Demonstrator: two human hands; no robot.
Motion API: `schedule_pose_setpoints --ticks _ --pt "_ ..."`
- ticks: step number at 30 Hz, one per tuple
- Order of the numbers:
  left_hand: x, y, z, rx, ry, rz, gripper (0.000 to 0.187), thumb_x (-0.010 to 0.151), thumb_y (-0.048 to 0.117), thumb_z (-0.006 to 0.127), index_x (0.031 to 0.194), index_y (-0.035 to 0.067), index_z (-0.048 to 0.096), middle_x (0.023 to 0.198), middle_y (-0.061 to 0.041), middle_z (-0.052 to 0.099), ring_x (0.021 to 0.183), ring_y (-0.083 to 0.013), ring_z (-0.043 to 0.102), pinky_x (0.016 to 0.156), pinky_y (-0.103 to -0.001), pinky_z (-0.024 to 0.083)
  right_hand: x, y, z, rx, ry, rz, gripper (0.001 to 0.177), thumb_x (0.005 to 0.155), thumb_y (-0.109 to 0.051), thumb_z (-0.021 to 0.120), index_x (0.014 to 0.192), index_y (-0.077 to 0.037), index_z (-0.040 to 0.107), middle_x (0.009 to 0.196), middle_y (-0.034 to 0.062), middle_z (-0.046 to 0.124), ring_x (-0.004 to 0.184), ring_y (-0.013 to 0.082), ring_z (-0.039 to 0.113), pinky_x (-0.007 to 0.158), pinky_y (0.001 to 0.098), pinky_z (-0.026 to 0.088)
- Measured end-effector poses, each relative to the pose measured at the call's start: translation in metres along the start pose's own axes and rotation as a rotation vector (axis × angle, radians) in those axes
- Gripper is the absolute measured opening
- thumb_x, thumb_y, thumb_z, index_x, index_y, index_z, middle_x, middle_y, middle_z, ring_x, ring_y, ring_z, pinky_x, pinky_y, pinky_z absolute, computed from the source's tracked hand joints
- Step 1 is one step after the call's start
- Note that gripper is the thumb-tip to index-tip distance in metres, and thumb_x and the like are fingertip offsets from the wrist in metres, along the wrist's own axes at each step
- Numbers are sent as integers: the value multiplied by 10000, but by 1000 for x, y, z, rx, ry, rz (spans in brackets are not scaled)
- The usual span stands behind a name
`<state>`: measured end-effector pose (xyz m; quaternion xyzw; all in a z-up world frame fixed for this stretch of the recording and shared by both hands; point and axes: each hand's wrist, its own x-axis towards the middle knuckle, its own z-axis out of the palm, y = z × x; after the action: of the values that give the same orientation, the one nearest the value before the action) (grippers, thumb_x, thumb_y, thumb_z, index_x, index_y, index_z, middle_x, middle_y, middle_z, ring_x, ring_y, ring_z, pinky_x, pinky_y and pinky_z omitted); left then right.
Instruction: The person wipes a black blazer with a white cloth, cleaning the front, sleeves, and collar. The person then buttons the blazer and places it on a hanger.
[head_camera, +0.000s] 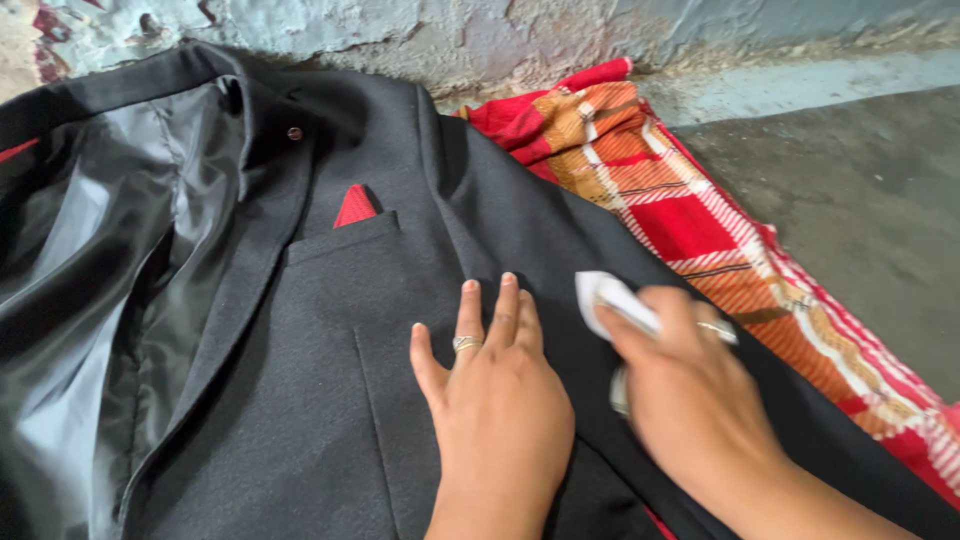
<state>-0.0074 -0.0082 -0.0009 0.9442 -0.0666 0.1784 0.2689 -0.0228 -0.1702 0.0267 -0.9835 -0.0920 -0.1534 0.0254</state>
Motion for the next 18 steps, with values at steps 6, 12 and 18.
schedule_pose_setpoints --ticks 6,12,18 --pt "-1 6 1 81 -44 -30 646 813 107 480 1458 79 521 1601 -9 416 1505 -276 291 1130 -678 100 -117 139 7 -371 -96 187 670 761 -105 624 1403 -297 634 1290 121 569 1195 322 614 976 481 527" --pt "-15 46 -16 175 -117 -60 617 887 236 477 1480 66 470 1641 -69 340 1537 -303 236 1135 -627 121 -162 160 -37 -426 71 76 711 692 -120 570 1376 -313 550 1350 162 533 1207 367 613 1038 454 517" --pt "-100 106 -1 58 -15 174 622 908 289 520 1465 16 474 1576 -117 410 1495 -286 300 1151 -600 178 -96 29 -51 -13 -427 331 474 1019 -279 468 1493 -291 469 1213 130 499 1002 344 658 836 481 575"
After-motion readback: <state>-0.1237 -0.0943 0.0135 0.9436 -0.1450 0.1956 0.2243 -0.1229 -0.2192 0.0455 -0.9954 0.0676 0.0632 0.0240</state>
